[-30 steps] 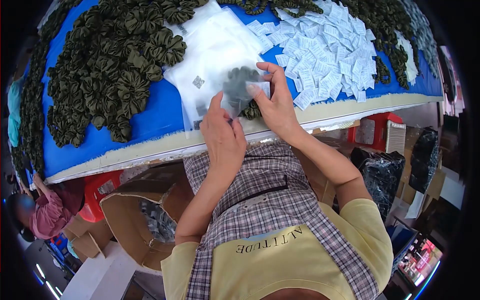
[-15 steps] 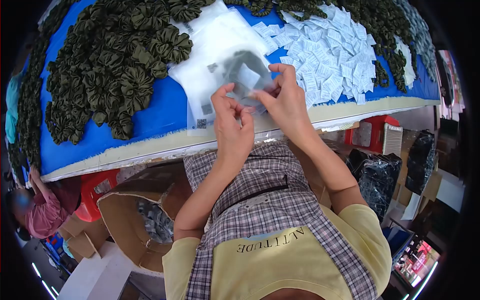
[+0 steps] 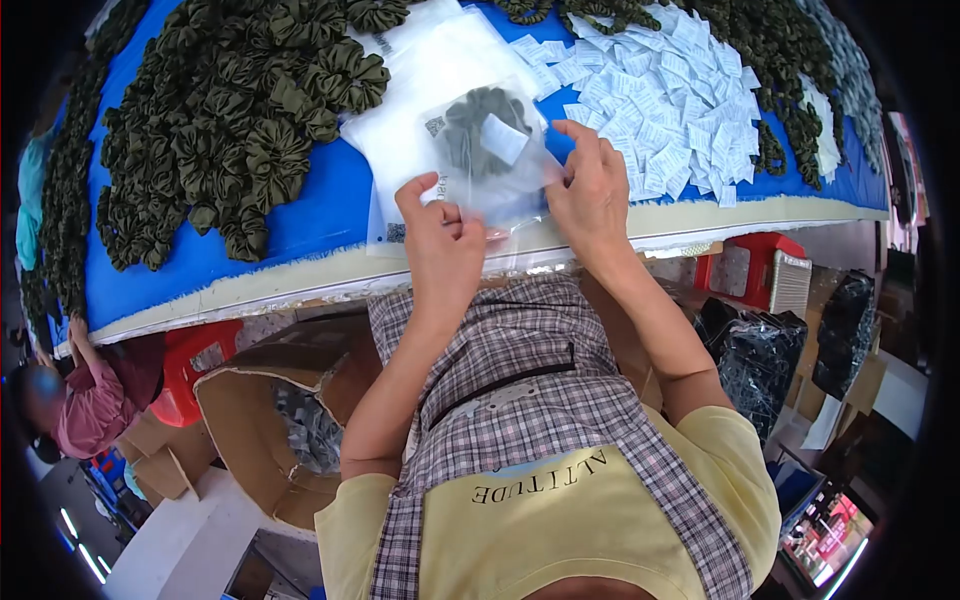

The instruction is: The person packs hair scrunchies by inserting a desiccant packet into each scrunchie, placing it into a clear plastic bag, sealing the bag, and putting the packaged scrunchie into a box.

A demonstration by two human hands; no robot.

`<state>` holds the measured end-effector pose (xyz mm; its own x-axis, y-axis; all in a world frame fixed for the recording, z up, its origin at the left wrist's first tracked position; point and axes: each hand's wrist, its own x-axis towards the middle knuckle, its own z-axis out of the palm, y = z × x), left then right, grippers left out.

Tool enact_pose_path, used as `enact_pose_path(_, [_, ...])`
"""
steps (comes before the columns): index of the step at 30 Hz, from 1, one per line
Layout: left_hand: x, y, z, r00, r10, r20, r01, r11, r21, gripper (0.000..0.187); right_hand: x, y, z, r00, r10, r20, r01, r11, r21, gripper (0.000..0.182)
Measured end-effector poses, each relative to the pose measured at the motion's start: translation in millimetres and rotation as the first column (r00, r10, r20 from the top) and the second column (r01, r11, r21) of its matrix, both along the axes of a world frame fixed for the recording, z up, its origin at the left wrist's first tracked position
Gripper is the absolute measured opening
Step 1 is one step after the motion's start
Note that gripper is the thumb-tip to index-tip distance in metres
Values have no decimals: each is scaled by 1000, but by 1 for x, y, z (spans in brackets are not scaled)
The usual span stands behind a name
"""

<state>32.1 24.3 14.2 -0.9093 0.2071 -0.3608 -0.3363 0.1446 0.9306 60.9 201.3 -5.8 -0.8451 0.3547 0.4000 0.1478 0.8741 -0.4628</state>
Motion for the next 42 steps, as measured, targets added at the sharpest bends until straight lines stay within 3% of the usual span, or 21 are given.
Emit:
enact_pose_path(5, [11, -16, -10, 987, -81, 138, 74, 996, 59, 51, 20, -2, 9, 992, 112, -55, -110, 993, 34, 44])
enact_pose_path(9, [12, -16, 6, 968, -4, 249, -39, 985, 166, 35, 41, -17, 15, 916, 320, -243, -305, 947, 96, 33])
enact_pose_path(11, [15, -20, 1, 968, -8, 251, -37, 984, 176, 31, 41, -31, 10, 881, 412, -232, -421, 907, 11, 24])
enact_pose_path(15, [18, -26, -7, 967, -2, 253, -55, 974, 219, 22, 43, -48, -3, 880, 444, -167, -452, 892, -14, 22])
enact_pose_path(19, [22, -16, 1, 965, 96, 242, -134, 980, 146, 16, 49, -57, -19, 896, 400, -192, -371, 913, 168, 18])
enact_pose_path(22, [23, -16, -3, 972, 128, 197, -160, 974, 159, 14, 44, -54, -19, 838, 460, -293, -450, 887, 103, 19])
enact_pose_path(24, [24, -15, -6, 974, 161, 157, -188, 966, 176, 13, 51, -38, -8, 820, 385, -424, -515, 819, -252, 19])
enact_pose_path(25, [25, -15, -6, 974, 155, 163, -184, 966, 181, 13, 63, -24, 0, 867, 273, -418, -444, 805, -395, 20])
enact_pose_path(26, [26, -15, -7, 976, 145, 160, -174, 967, 188, 11, 77, -14, 18, 916, 9, -402, -281, 730, -623, 15])
enact_pose_path(27, [25, -16, -8, 979, 133, 156, -163, 966, 198, 10, 99, 5, 51, 946, -314, -78, 137, 608, -782, 9])
enact_pose_path(28, [25, -17, -8, 981, 120, 153, -151, 967, 207, 9, 124, 58, 42, 897, -430, -105, 167, 548, -820, 7])
enact_pose_path(29, [24, -19, -9, 983, 108, 150, -139, 967, 215, 8, 173, 124, 50, 956, -293, -11, 125, 439, -890, 8])
enact_pose_path(31, [26, -26, -3, 988, 32, 152, -60, 981, 183, 9, 249, 197, 87, 921, -87, 379, 341, 648, -681, 9])
enact_pose_path(32, [28, -30, 2, 988, -33, 151, 12, 990, 143, 10, 259, 194, 97, 917, -97, 386, 353, 647, -676, 9])
enact_pose_path(35, [22, -35, 6, 981, -133, 139, 126, 990, 59, 12, 263, 199, 113, 752, -259, 607, 402, 909, -111, 15])
enact_pose_path(36, [22, -38, 3, 972, -193, -134, 183, 980, -83, 14, 267, 198, 113, 681, -341, 648, 375, 923, 91, 17])
enact_pose_path(37, [22, -40, -1, 879, -281, -386, 202, 952, -231, 16, 230, 169, 105, 813, -255, 523, 358, 928, -104, 13])
enact_pose_path(38, [19, -39, -5, 706, -371, -603, 169, 915, -366, 18, 199, 150, 86, 939, -79, 335, 107, 992, -67, 16])
enact_pose_path(39, [17, -39, -8, 474, -462, -750, 90, 872, -481, 20, 172, 135, 65, 979, 138, 149, -143, 989, 22, 20])
enact_pose_path(40, [14, -38, -11, 474, -464, -749, 87, 871, -484, 20, 146, 120, 53, 951, 287, 116, -298, 950, 92, 23])
enact_pose_path(42, [4, -36, -18, 308, -537, -786, 131, 842, -524, 22, 94, 94, 41, 813, 581, 25, -574, 795, 196, 27])
